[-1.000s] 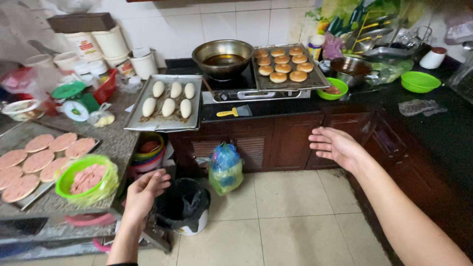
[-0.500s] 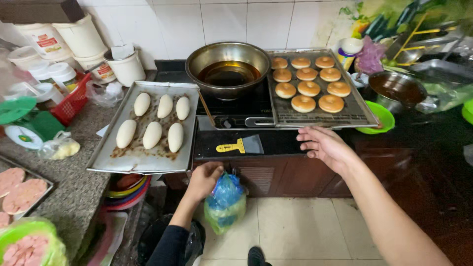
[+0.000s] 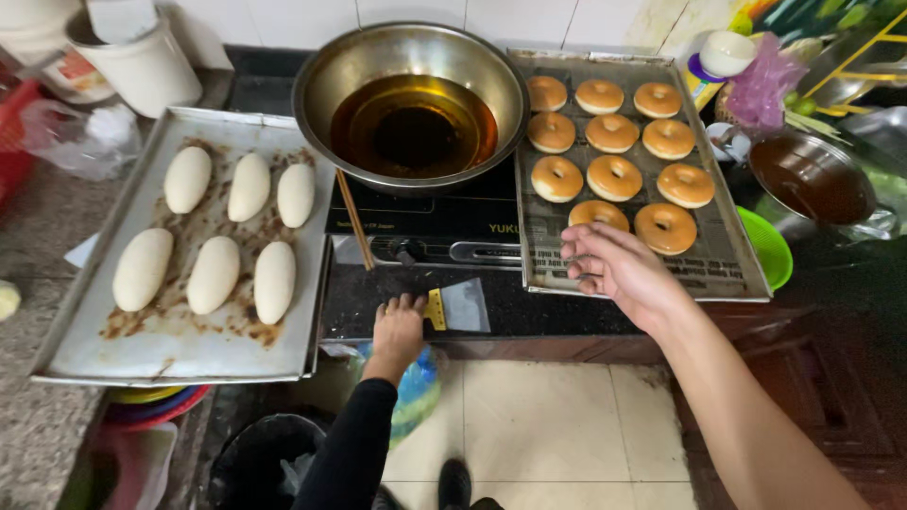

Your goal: The person pipes a yellow filling onto round pastries topped with sliced meat, then fries ring-shaped doughnuts in a wok using chopsticks and transfers them to a tray. The person also removes baked buns from an oven with a cloth and knife, and places raw dough into the hot oil.

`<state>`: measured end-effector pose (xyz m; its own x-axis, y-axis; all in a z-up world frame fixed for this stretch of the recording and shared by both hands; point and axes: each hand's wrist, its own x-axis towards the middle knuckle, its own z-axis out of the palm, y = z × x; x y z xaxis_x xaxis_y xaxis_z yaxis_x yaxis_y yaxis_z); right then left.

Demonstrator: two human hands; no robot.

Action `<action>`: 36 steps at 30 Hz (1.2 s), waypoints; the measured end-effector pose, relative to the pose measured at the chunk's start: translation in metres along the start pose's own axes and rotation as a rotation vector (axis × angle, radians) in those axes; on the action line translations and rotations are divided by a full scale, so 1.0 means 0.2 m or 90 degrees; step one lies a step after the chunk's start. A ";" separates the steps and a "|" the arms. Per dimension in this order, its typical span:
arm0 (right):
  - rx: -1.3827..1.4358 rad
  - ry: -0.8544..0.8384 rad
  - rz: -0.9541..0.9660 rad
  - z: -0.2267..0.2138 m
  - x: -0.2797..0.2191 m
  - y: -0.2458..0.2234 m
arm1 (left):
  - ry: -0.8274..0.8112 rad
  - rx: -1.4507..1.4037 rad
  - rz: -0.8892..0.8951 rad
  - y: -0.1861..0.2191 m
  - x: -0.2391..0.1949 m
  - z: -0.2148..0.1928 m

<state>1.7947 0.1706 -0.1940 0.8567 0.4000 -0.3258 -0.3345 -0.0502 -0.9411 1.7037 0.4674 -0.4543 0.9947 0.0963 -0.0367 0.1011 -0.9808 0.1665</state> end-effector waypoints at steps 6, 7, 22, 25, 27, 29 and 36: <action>-0.020 0.028 0.007 0.04 0.09 -0.06 | 0.066 0.063 0.067 0.02 -0.05 -0.11; -0.022 0.008 -0.007 0.07 0.10 -0.07 | 0.045 0.045 0.084 0.02 -0.09 -0.18; -0.109 -0.395 -0.069 1.42 0.53 -0.25 | 0.249 -0.112 -0.333 -1.12 -1.05 -1.38; -0.129 -0.387 -0.005 1.84 0.77 -0.10 | 0.271 0.019 -0.341 -1.46 -1.11 -1.50; -0.122 -0.354 0.038 2.14 0.95 0.04 | 0.276 0.086 -0.329 -1.68 -1.07 -1.56; -0.122 -0.316 0.074 2.40 1.12 0.22 | 0.275 0.129 -0.316 -1.89 -1.02 -1.56; -0.210 -0.153 0.154 2.92 1.52 0.87 | 0.192 0.213 -0.188 -2.44 -0.64 -1.42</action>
<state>1.7677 0.8168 -0.4028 0.6413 0.5400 -0.5451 -0.3367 -0.4403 -0.8323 1.5329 0.9820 -0.2514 0.8915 0.3727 0.2577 0.4146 -0.9003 -0.1323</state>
